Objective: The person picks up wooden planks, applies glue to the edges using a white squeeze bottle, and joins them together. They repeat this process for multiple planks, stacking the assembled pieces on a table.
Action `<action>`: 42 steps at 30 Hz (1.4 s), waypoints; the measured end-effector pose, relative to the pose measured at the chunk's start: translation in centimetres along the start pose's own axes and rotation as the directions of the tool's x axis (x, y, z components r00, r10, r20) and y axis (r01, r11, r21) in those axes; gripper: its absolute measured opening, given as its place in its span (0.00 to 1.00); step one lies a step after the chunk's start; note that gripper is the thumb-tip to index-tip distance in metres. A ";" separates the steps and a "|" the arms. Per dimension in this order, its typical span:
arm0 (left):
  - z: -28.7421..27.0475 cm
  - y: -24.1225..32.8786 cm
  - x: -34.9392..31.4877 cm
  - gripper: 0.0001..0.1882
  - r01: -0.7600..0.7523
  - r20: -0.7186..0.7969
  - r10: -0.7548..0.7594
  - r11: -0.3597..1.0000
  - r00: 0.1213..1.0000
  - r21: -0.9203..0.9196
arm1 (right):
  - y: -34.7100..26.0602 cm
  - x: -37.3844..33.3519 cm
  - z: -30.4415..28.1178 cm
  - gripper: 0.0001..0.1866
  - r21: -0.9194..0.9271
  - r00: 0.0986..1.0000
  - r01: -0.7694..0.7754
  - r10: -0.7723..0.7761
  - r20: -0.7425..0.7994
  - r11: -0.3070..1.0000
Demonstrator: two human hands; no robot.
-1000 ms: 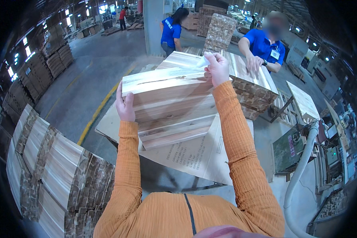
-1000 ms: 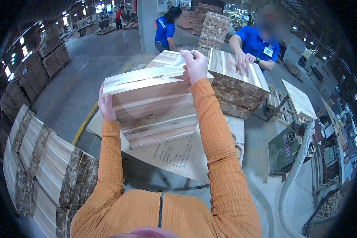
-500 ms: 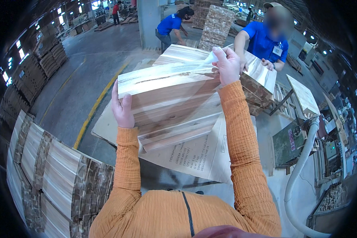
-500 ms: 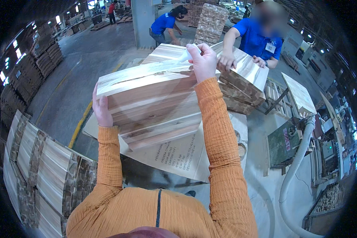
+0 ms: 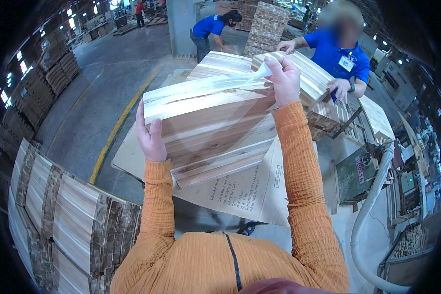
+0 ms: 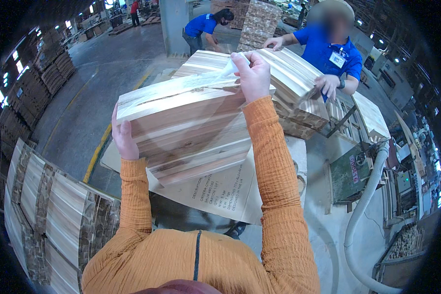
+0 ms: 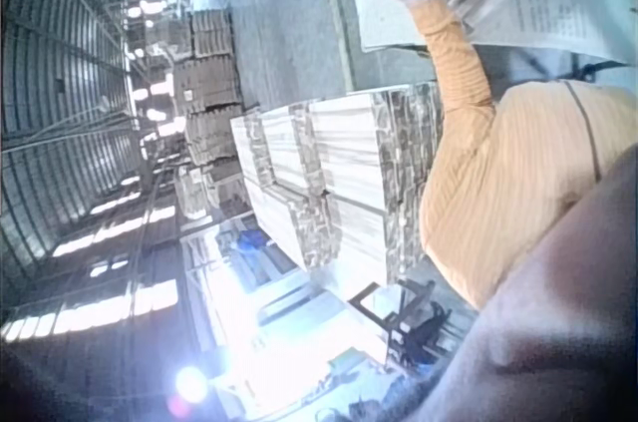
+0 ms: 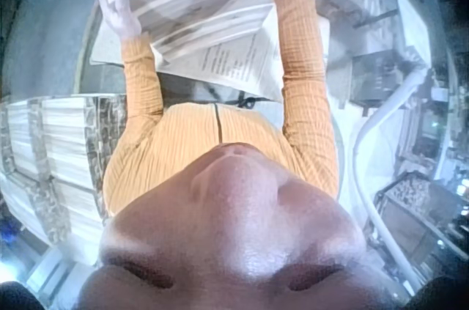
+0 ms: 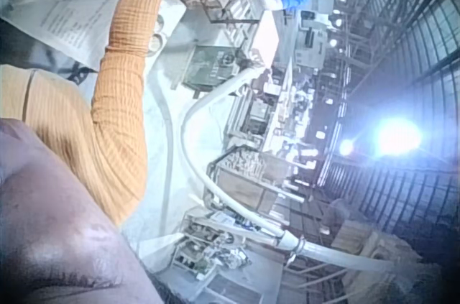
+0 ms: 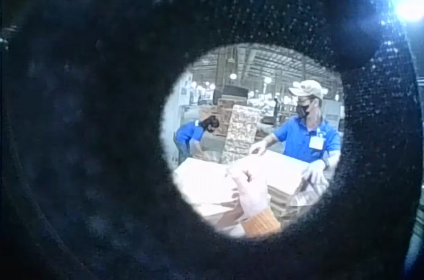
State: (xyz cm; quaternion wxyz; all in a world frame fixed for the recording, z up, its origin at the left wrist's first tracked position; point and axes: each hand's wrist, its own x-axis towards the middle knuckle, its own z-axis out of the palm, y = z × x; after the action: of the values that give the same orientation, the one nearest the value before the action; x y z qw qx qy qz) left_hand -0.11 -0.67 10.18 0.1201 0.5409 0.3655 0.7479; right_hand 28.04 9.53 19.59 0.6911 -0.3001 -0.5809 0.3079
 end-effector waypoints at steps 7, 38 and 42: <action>-0.3 -0.4 -0.2 0.36 -0.023 0.000 0.023 1.000 1.000 0.002 | 0.1 -0.2 -0.4 0.12 0.005 1.000 0.003 -0.003 -0.008 1.000; 0.0 0.7 -1.3 0.35 -0.008 -0.011 0.007 0.999 1.000 -0.036 | -1.0 -0.8 -2.1 0.10 0.124 0.999 0.013 -0.008 -0.045 0.992; -0.1 1.2 -1.3 0.35 -0.039 0.002 0.039 0.999 0.999 -0.013 | -1.4 -1.5 -1.9 0.12 -0.001 1.000 0.003 -0.004 -0.031 1.000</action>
State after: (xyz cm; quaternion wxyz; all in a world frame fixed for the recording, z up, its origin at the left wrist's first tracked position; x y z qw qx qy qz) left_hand 0.52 -2.30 10.00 0.1092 0.5479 0.3501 0.7519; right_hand 29.79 7.36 19.45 0.7004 -0.3040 -0.5709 0.3018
